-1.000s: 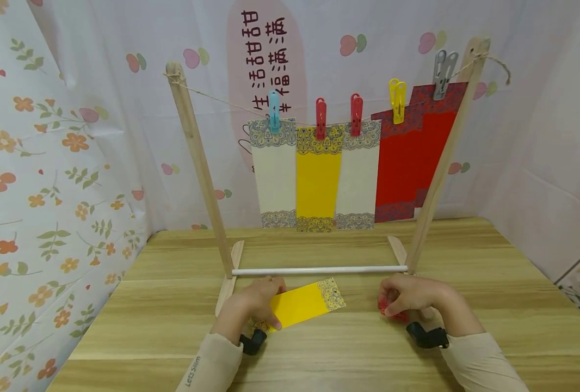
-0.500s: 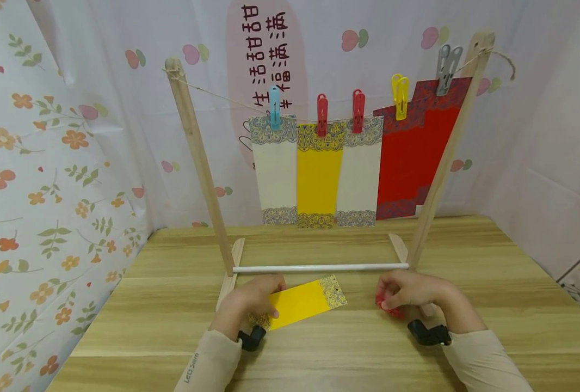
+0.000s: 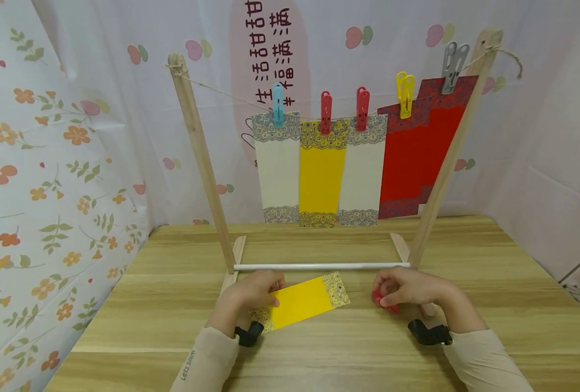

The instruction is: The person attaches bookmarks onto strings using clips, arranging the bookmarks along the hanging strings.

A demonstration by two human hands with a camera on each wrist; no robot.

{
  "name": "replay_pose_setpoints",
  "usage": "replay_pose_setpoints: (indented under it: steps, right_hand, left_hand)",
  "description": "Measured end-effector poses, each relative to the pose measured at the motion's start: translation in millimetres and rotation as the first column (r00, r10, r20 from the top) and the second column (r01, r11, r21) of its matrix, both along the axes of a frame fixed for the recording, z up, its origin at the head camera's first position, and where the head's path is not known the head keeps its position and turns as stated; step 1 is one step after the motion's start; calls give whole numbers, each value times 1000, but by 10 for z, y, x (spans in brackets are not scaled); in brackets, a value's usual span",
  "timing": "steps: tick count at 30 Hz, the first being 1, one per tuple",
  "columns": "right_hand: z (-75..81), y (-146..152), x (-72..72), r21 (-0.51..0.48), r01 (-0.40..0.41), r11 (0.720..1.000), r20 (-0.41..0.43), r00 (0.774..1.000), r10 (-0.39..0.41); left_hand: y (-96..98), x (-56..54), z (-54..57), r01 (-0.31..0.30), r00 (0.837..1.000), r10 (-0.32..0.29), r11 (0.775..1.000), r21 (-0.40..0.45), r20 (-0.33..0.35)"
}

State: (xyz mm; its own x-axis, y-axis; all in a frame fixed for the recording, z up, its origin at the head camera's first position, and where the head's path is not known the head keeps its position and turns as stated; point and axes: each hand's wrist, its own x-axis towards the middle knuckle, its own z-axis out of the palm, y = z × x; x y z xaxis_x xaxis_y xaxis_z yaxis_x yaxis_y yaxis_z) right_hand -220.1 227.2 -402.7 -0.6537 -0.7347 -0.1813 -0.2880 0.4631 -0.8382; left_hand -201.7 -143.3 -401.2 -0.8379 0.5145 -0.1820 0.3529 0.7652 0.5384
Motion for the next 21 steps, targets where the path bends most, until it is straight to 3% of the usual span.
replay_pose_setpoints:
  steps: [14,21]
  right_hand:
    - [52,-11,0,-40,-37,999,-29,999,36]
    - [97,-23,-1,-51,-20,998,-52,998,17]
  left_hand:
    - [-45,-11,61,54,998,-53,994,99,-16]
    - [-83,0,120,81,997,-78,989,123,-29]
